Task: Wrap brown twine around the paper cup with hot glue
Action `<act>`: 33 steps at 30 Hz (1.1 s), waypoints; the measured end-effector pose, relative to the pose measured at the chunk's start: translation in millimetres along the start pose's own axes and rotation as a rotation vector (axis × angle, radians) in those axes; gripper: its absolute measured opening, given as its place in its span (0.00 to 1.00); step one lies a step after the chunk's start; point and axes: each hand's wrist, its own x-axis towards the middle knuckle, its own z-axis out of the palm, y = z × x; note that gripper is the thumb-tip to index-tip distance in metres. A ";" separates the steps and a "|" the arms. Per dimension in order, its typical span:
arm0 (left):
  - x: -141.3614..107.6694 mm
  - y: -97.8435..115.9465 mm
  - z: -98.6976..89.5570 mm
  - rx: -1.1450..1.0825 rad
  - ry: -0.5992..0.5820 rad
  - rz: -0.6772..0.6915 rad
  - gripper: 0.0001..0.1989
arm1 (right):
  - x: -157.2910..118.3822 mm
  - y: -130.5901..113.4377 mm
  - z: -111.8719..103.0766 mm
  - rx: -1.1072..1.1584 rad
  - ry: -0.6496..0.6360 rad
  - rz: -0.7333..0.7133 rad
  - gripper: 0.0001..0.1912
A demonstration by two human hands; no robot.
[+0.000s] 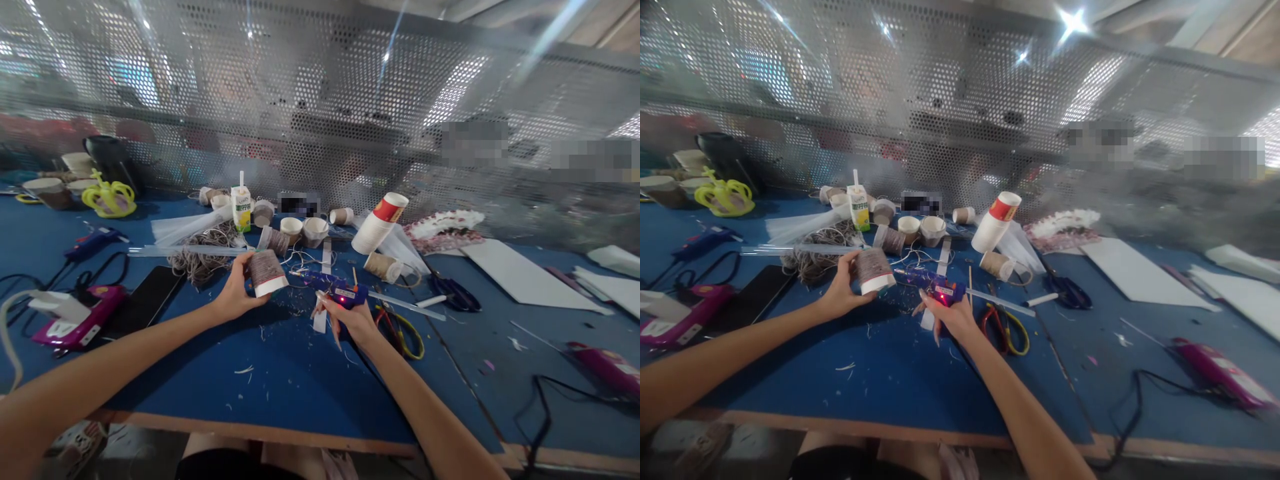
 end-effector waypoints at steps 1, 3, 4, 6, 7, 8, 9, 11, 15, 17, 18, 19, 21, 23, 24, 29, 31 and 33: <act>-0.3 0.6 -0.4 -0.023 -0.019 -0.019 0.40 | 0.0 1.1 -0.1 -0.005 0.006 0.001 0.20; -0.7 2.0 -1.7 -0.080 -0.058 -0.048 0.41 | -0.6 1.6 0.7 -0.010 0.011 -0.006 0.21; -0.9 2.5 -2.4 -0.112 -0.071 -0.056 0.42 | -1.1 1.1 1.5 -0.011 0.014 -0.011 0.21; -1.1 2.7 -3.4 -0.183 -0.090 -0.069 0.44 | -2.2 -0.7 3.5 -0.009 0.017 -0.018 0.22; -1.1 2.4 -3.7 -0.218 -0.096 -0.073 0.45 | -2.5 -1.5 4.4 -0.006 0.020 -0.022 0.22; -1.2 1.9 -3.9 -0.249 -0.104 -0.073 0.45 | -2.7 -2.1 5.1 -0.001 0.021 -0.025 0.22; -1.2 1.3 -4.1 -0.269 -0.113 -0.067 0.44 | -2.7 -2.3 5.4 0.007 0.021 -0.026 0.22; -1.2 0.4 -4.4 -0.275 -0.124 -0.051 0.40 | -2.3 -1.5 4.8 0.023 0.022 -0.020 0.23; -0.9 2.8 -5.9 -0.227 -0.127 -0.041 0.38 | -2.1 2.5 0.6 0.024 0.004 0.002 0.24; -0.5 5.4 -7.1 -0.190 -0.136 -0.030 0.41 | -3.1 3.2 -0.7 0.006 -0.032 0.004 0.25; -0.2 6.5 -7.6 -0.164 -0.143 -0.023 0.42 | -3.9 3.2 -0.7 -0.008 -0.049 0.002 0.25; 0.0 7.4 -7.9 -0.138 -0.147 -0.016 0.42 | -4.7 2.9 -0.3 -0.026 -0.059 -0.002 0.25; 0.5 8.2 -8.1 -0.098 -0.156 -0.005 0.43 | -6.0 2.5 1.5 -0.067 -0.076 -0.010 0.25; 0.7 7.9 -7.6 -0.081 -0.163 0.013 0.43 | -6.1 3.1 3.8 -0.102 -0.086 -0.015 0.25; 0.7 7.6 -7.2 -0.077 -0.166 0.023 0.43 | -5.7 4.0 4.8 -0.117 -0.091 -0.012 0.25; 0.6 8.1 -6.7 -0.036 -0.143 0.056 0.41 | -1.7 9.8 7.5 -0.117 -0.146 0.027 0.27; 0.7 9.5 -7.0 -0.012 -0.126 0.071 0.41 | -0.8 11.9 8.2 -0.107 -0.139 0.042 0.26; 0.7 10.6 -7.3 0.001 -0.111 0.075 0.41 | -0.5 13.5 9.2 -0.110 -0.101 0.058 0.26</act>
